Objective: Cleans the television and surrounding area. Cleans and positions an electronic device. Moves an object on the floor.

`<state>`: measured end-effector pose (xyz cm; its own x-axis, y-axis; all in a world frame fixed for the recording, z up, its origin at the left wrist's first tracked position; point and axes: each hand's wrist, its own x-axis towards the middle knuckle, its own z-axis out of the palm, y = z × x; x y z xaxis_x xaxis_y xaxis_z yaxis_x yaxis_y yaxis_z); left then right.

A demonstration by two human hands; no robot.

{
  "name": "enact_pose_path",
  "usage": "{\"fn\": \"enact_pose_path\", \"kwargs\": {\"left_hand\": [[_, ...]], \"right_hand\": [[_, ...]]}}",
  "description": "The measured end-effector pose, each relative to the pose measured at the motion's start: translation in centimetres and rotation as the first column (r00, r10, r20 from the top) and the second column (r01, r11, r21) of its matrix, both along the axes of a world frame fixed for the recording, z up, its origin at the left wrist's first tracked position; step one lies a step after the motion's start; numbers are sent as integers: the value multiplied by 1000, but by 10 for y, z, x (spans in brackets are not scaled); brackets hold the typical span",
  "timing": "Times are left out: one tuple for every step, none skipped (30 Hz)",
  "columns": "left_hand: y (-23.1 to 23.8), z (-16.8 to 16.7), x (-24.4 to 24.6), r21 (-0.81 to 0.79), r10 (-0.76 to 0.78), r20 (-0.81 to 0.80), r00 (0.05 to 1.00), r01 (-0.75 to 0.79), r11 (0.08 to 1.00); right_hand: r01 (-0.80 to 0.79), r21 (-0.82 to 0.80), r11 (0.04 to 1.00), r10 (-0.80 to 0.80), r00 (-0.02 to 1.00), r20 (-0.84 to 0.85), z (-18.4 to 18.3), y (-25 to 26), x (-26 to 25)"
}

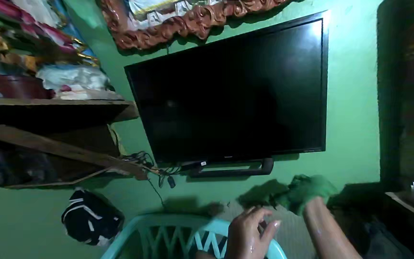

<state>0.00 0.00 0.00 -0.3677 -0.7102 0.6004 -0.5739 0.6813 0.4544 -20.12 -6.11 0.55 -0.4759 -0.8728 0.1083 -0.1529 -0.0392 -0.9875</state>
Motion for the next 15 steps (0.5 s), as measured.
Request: {"fn": "enact_pose_path", "kwargs": {"left_hand": [[-16,0,-4,-32,15,3,1000,-15,999],[-31,0,-7,-73,33,10,999,-32,997],[-46,0,-9,-133,53,19,998,-50,990],[-62,0,-10,-214,74,24,997,-68,975],[-80,-1,-10,-295,100,28,995,-87,952],[-96,1,-8,-343,124,39,992,-103,934],[-110,5,-6,-353,151,66,986,-118,928],[-122,10,-3,-321,183,110,977,-139,937],[-132,16,0,-252,213,179,961,-164,954],[-142,22,2,-169,230,262,937,-190,967],[-152,25,4,-92,232,339,912,-213,973],[-162,27,6,-25,222,397,891,-231,973],[-170,27,8,20,209,418,884,-239,971],[-178,25,9,41,201,410,890,-238,970],[-183,21,10,53,193,389,901,-231,971]], "right_hand": [[-27,28,999,29,998,-63,10,-28,6],[-24,-24,999,22,997,-67,12,-53,12],[-19,-83,996,11,995,-95,9,-75,16],[-42,-152,987,27,995,-100,2,-90,21],[-66,-178,982,36,985,-168,-4,-100,25],[-85,-156,984,32,950,-310,-6,-102,29],[-74,-96,993,13,855,-518,-5,-100,31],[-37,-61,997,-14,739,-673,-3,-97,33],[-11,-44,999,-26,643,-766,-3,-93,34],[-5,-3,1000,0,576,-818,-2,-90,35],[-16,55,998,55,533,-844,1,-88,34],[-36,123,992,124,507,-853,5,-88,32],[-60,191,980,195,495,-847,12,-90,28],[-81,242,967,250,491,-834,20,-94,24],[-96,286,953,295,492,-819,28,-101,20]]}}
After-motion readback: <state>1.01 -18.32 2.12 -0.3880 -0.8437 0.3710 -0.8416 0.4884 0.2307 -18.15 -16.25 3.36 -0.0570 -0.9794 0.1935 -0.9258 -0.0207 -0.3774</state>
